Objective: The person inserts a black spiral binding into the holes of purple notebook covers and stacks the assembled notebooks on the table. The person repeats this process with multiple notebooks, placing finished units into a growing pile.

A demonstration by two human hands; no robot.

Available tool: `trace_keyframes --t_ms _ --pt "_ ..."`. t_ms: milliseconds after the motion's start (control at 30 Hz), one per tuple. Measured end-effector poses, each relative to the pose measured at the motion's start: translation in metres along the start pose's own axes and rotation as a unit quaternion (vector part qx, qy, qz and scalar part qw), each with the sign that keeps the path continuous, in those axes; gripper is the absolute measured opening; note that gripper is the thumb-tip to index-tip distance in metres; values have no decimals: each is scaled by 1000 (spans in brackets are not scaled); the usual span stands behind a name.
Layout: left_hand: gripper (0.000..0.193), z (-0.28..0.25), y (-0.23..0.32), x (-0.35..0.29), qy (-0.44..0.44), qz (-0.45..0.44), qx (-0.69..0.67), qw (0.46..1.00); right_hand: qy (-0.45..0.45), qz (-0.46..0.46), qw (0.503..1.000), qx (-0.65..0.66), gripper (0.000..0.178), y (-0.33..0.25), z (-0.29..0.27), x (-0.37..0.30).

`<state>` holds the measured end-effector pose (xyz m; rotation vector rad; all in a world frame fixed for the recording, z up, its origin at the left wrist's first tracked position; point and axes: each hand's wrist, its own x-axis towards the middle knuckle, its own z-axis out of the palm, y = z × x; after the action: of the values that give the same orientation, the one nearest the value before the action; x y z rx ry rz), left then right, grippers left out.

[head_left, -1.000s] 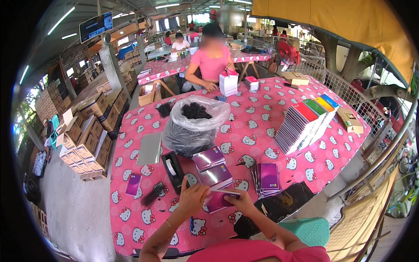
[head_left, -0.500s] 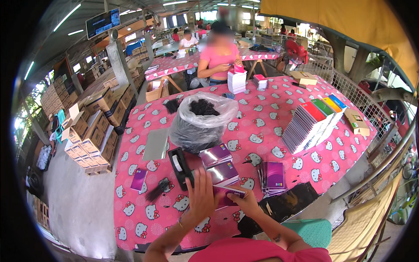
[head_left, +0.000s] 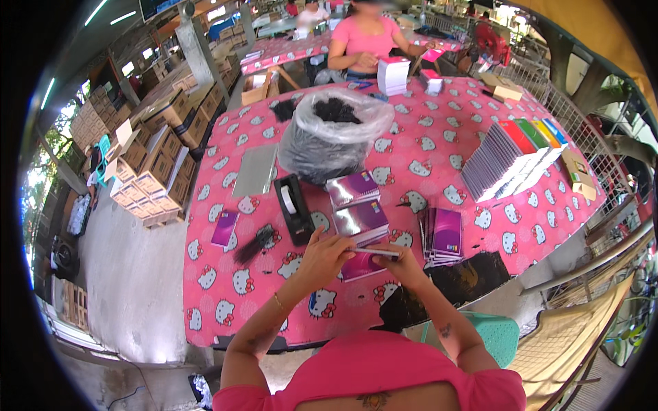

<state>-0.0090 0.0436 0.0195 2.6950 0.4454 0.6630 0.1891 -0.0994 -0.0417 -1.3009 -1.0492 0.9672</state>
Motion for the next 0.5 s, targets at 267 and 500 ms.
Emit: trace_keyframes --t_ms 267,500 --pt "27 62 -31 -41 -12 -87 -39 995 -12 -14 1000 -22 38 86 -6 6" --pt "21 49 -18 -40 53 -43 -9 998 87 -223 914 -327 41 7 8 8"
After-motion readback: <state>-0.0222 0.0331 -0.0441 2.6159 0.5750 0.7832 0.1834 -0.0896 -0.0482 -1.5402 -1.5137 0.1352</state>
